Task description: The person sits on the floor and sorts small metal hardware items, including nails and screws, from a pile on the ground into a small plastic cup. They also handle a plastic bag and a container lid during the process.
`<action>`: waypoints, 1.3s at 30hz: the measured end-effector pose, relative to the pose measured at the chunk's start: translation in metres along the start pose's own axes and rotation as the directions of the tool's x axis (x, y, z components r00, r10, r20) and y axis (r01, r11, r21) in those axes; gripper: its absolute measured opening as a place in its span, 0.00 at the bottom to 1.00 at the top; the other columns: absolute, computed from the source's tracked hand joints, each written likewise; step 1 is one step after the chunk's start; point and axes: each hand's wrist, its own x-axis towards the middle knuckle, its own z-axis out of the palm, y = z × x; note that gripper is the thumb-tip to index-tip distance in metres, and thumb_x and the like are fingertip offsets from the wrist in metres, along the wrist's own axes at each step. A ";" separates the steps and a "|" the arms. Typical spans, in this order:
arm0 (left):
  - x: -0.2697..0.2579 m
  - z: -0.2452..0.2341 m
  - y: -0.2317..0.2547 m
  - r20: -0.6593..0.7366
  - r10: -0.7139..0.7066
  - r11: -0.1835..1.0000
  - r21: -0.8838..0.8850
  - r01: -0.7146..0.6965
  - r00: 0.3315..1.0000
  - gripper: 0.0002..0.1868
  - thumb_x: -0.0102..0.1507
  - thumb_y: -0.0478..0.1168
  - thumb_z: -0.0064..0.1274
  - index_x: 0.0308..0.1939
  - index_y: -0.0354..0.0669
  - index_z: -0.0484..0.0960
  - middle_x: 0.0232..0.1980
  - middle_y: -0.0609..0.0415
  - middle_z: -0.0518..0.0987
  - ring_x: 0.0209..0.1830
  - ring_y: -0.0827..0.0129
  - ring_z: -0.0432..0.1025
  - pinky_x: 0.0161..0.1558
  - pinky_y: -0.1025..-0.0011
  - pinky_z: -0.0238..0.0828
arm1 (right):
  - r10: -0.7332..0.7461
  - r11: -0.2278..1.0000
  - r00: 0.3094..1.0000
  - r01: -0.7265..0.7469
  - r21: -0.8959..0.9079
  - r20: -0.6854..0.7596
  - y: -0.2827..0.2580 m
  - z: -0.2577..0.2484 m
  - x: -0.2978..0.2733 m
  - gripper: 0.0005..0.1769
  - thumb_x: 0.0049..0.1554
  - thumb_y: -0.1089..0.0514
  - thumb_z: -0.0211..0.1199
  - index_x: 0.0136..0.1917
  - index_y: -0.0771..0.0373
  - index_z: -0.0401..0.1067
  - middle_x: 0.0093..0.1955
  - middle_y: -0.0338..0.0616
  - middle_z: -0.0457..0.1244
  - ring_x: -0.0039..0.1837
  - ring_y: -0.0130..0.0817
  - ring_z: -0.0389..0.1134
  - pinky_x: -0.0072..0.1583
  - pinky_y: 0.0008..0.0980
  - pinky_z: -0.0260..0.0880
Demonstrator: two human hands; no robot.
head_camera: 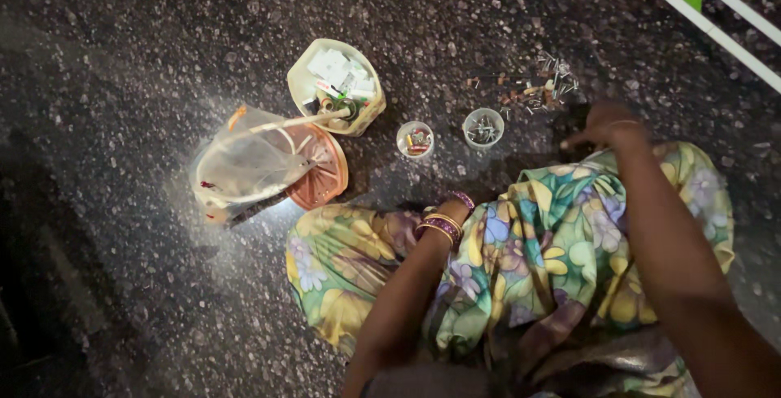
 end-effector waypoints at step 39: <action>-0.024 -0.047 0.018 -0.299 0.094 0.995 0.003 -0.098 0.949 0.19 0.64 0.50 0.51 0.54 0.49 0.85 0.54 0.39 0.82 0.54 0.45 0.77 0.56 0.51 0.74 | -0.339 0.926 0.906 0.368 0.078 -0.255 -0.021 0.085 0.051 0.12 0.46 0.59 0.72 0.45 0.61 0.82 0.48 0.56 0.72 0.49 0.52 0.74 0.55 0.45 0.76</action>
